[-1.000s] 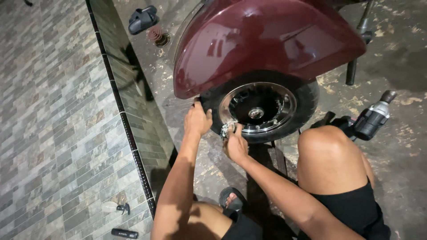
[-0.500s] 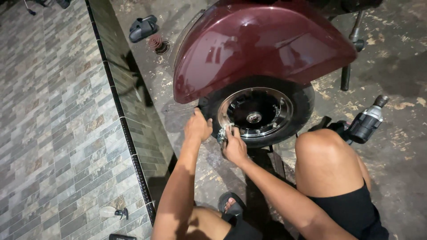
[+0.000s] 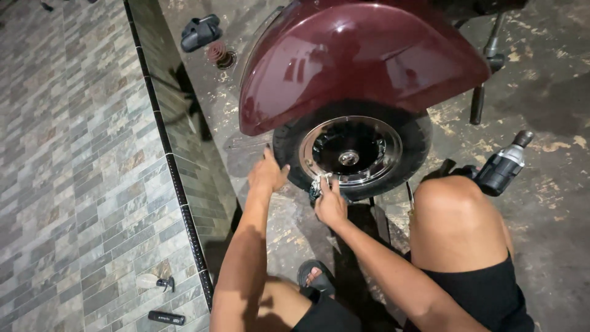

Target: Cleaning the rim of a motorcycle wheel and performing maintenance using a cloth and pliers

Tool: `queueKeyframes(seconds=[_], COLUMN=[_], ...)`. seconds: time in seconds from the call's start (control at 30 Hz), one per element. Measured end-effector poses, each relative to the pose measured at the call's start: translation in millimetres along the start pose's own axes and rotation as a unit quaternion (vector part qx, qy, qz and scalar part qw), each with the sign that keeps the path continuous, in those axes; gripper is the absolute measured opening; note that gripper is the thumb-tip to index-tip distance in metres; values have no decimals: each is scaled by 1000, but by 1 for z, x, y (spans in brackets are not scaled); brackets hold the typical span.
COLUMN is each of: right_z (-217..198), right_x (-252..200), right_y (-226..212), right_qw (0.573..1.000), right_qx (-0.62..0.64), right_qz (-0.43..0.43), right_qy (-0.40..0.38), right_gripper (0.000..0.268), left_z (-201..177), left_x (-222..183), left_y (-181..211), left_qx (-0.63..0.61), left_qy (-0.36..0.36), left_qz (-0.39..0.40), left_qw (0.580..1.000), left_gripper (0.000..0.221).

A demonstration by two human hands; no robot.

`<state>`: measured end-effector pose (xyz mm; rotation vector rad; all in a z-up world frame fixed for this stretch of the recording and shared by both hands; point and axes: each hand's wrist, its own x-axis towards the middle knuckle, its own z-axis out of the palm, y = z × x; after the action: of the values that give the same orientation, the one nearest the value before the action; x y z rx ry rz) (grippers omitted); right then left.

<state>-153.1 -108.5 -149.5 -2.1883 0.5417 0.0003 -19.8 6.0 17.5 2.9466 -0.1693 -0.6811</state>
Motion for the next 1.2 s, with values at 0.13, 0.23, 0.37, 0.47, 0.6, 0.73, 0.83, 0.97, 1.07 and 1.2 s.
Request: queueKeyframes(seconds=[0.13,0.23,0.37,0.47,0.6,0.73,0.83,0.97,1.07,1.2], right_z=[-17,-11,-8,-7,-5,-24,-27,-19,-24,-30], right_x=[-5,0,3,4,5,4,3,2,-2,0], right_y=[-12,-5,-2,-2,-7,-36,-36,-16,-22,-33], right_qw=[998,997,998,998,994,986,984,992,994,992], right_qx=[29,33,15,22,63,116,138,39,27,-25], right_qz=[-56,-60,-47,-57,-80,-112,-115,-117,-109,-104], right_qy=[31,34,30,23,28,26,7,-4,-18,-62], right_gripper=[63,63,61,60,61,61,59,69,72,85], left_z=[0,11,11,14,18,16,21,16,17,5], left_x=[-2,11,10,11,19,14,16,16,17,4], left_y=[5,1,-2,-2,-5,-3,-5,-2,-2,6], left_qx=[-34,0,9,1,-15,-17,-10,-21,-23,-36], left_qy=[54,71,71,72,85,76,82,83,72,54], left_qz=[58,66,70,74,86,82,83,75,75,84], left_qw=[996,995,995,995,993,994,993,994,994,994], left_gripper=[77,74,73,73,72,79,75,78,78,84])
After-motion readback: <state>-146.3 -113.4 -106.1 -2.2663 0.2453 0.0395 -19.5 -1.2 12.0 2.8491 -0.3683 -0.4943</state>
